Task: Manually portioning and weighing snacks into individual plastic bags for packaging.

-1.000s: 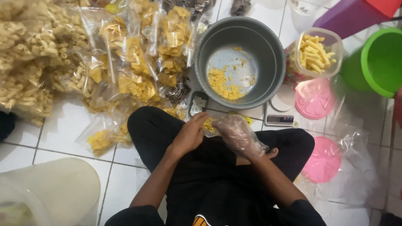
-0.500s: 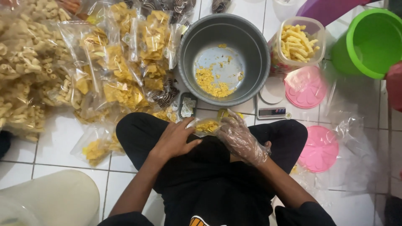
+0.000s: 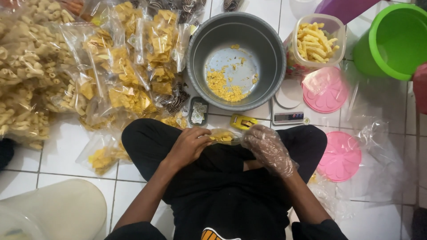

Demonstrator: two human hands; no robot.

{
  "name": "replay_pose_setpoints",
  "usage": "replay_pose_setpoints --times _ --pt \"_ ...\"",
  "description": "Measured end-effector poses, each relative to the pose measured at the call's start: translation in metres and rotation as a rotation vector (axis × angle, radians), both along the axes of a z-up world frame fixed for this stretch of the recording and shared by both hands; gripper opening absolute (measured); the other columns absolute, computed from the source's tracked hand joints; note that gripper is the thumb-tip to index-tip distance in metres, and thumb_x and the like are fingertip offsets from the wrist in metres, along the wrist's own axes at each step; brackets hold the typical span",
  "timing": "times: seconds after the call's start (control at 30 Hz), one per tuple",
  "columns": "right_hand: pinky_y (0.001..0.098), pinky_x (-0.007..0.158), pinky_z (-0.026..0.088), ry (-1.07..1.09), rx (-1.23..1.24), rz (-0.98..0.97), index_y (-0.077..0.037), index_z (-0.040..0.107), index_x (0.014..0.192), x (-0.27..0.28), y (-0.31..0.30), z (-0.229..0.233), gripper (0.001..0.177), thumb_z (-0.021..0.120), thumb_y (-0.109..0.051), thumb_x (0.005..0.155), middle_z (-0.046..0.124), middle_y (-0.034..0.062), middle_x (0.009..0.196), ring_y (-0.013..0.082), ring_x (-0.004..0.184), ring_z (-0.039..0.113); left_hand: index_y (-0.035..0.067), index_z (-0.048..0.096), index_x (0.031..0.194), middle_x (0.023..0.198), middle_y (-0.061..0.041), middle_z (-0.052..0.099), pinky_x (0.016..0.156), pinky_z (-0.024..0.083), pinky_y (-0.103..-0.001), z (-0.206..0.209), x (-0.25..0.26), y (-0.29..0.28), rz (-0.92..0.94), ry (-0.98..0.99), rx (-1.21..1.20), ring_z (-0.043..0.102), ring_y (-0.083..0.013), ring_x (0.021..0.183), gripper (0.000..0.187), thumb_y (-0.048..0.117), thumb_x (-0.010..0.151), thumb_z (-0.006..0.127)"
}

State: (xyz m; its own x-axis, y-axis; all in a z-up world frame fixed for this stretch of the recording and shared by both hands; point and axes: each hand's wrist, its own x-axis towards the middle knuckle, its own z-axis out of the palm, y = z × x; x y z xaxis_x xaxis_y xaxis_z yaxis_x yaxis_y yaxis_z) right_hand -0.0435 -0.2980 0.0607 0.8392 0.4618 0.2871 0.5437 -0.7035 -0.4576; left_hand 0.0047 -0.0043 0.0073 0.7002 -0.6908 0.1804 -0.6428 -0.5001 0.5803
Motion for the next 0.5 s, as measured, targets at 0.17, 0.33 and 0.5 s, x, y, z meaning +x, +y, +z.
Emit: replay_pose_setpoints --times 0.17,0.33,0.5 --pt "0.0468 0.085 0.059 0.337 0.464 -0.136 -0.012 0.078 0.097 -0.01 -0.004 -0.005 0.01 0.074 -0.017 0.09 0.076 0.012 0.101 0.0363 0.1 0.072 0.006 0.075 0.094 0.107 -0.013 0.077 0.086 0.055 -0.044 0.015 -0.004 -0.006 0.039 0.316 -0.351 0.072 -0.0364 0.103 0.005 0.01 0.093 0.072" --pt "0.0443 0.09 0.057 0.287 0.566 -0.163 -0.008 0.078 0.099 -0.022 -0.007 -0.047 0.012 0.076 -0.017 0.091 0.077 0.0124 0.105 0.0352 0.102 0.073 0.009 0.079 0.096 0.102 -0.009 0.079 0.087 0.057 -0.041 0.002 -0.004 -0.012 0.102 0.444 -0.482 0.075 -0.0324 0.099 0.007 0.01 0.092 0.074" --pt "0.0406 0.089 0.058 0.055 0.387 -0.106 -0.013 0.076 0.094 -0.015 0.005 -0.019 0.009 0.077 -0.02 0.089 0.077 0.0078 0.11 0.0304 0.103 0.073 0.01 0.079 0.096 0.1 -0.009 0.078 0.088 0.057 -0.042 0.011 0.001 -0.008 0.076 0.31 -0.408 0.074 -0.0321 0.099 0.007 0.009 0.09 0.075"
